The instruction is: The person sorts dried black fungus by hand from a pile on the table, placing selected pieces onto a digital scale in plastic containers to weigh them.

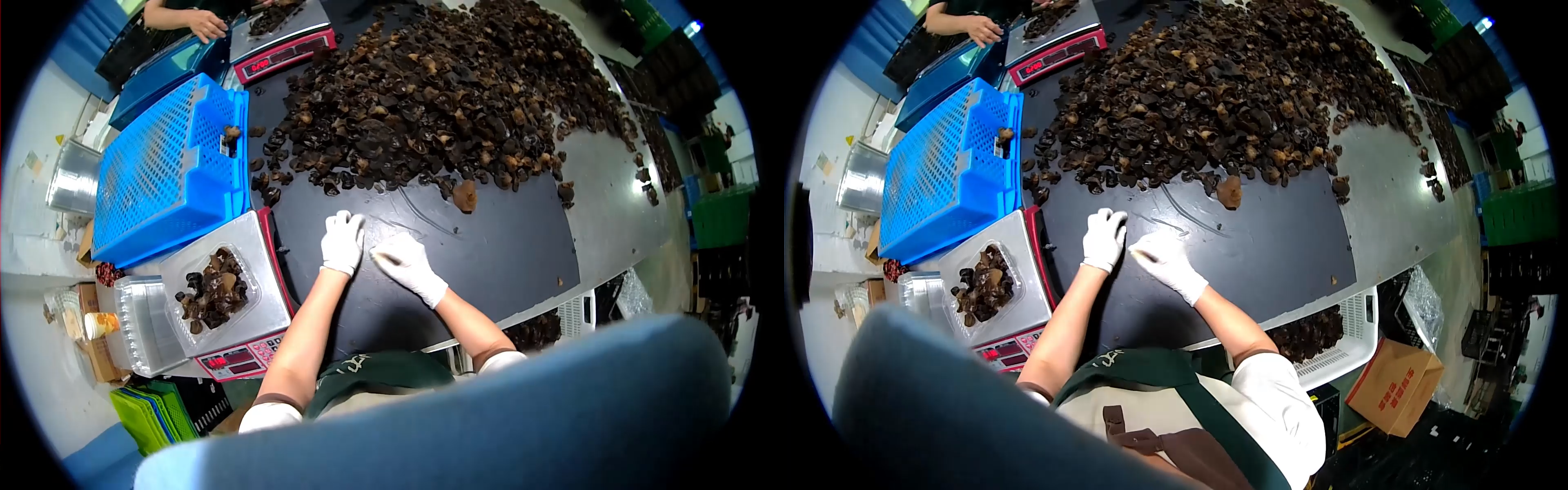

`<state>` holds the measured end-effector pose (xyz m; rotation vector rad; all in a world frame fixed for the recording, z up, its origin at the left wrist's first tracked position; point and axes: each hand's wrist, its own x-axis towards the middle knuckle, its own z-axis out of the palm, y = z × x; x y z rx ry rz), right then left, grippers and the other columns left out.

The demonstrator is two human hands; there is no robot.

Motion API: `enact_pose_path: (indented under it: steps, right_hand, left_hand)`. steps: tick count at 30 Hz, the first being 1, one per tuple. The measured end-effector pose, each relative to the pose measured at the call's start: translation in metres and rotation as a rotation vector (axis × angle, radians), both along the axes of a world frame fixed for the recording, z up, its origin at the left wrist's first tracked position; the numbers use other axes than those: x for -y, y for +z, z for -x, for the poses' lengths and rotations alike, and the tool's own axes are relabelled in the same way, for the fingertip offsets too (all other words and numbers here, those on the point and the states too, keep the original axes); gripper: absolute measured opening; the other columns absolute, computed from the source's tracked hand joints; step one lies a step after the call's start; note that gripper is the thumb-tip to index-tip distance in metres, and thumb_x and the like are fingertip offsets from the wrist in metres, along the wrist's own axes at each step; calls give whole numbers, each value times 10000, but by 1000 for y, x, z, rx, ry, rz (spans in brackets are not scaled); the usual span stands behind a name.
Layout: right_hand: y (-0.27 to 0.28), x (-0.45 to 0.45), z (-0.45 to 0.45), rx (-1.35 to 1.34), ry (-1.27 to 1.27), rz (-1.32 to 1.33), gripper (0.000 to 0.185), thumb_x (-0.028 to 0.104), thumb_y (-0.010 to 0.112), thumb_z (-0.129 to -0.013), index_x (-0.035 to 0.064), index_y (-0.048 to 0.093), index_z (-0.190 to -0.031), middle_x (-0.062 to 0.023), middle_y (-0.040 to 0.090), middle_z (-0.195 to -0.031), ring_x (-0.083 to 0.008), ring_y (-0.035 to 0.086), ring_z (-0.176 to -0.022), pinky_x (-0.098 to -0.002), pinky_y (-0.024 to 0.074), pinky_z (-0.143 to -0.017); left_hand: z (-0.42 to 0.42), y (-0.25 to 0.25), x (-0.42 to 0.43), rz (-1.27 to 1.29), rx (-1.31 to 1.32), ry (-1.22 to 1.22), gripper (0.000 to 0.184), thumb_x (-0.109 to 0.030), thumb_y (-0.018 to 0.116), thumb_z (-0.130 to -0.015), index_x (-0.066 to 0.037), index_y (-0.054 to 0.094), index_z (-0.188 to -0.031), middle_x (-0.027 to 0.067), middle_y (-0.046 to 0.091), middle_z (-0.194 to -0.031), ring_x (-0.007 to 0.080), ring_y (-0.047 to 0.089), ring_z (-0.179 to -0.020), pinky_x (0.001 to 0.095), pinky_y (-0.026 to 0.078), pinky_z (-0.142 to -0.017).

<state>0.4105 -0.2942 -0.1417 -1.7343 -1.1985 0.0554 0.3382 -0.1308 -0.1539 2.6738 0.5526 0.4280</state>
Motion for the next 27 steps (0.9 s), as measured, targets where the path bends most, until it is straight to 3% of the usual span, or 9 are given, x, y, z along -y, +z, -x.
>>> enact_pose_path:
  steps: [2,4,6,9,12,16,20,24,27]
  right_hand:
    - [-1,-1,-3,-431,-174,-160,115,170,700,-854,56,705,-865,-64,701,-828,-176,660,-748,-328,505,-632]
    - [7,8,-13,-1310,-210,-132,153,180,672,-902,46,680,-977,-76,688,-856,-161,662,-740,-300,534,-604]
    - [4,13,-23,-1767,-3,-395,201,242,647,-927,55,613,-994,-86,639,-823,-216,638,-680,-344,544,-571]
    - [9,-3,-11,-2030,-32,-488,179,258,607,-962,81,598,-991,-53,626,-846,-209,609,-708,-335,512,-574]
    - [32,-29,13,-1733,-133,-354,221,224,655,-924,52,636,-1061,-74,674,-1002,-207,655,-833,-313,538,-720]
    - [74,-86,38,-1334,248,-109,236,229,672,-912,21,663,-1023,-69,702,-958,-152,668,-804,-277,531,-735]
    - [140,-147,79,-1236,444,141,174,177,676,-914,21,678,-991,-54,710,-908,-128,665,-770,-267,527,-712]
    - [135,-217,138,-937,771,-65,131,159,679,-912,37,698,-957,-40,690,-949,-132,631,-924,-282,495,-868]
    - [161,-250,167,-521,817,-59,159,174,680,-870,27,700,-926,-91,690,-923,-185,653,-876,-314,502,-810]
  left_hand:
    - [11,-8,13,-8,6,-16,143,-132,650,-816,-153,642,-958,79,538,-1008,296,533,-927,396,509,-755]
    - [24,-13,23,52,141,-80,98,-103,652,-809,-129,639,-902,87,545,-970,303,535,-900,395,489,-762]
    - [37,-5,30,263,218,-82,73,-67,648,-806,-91,637,-874,108,573,-941,311,552,-888,395,473,-798]
    - [63,38,35,498,315,-149,63,-52,650,-824,-65,644,-886,120,596,-915,300,593,-889,375,481,-828]
    - [101,105,33,536,409,-114,87,-25,664,-823,-61,663,-903,111,625,-955,282,611,-916,361,488,-840]
    - [165,158,-9,291,460,119,119,-2,652,-813,-65,673,-912,98,644,-954,280,605,-952,377,478,-851]
    - [235,162,-77,-19,544,419,135,50,608,-813,-38,647,-907,118,617,-987,273,594,-970,368,468,-895]
    - [300,132,-133,-34,572,550,173,105,556,-817,-25,610,-916,106,592,-983,230,586,-955,330,462,-893]
    - [322,110,-145,-131,444,574,158,79,529,-825,-39,597,-903,96,597,-960,219,594,-934,326,472,-879]
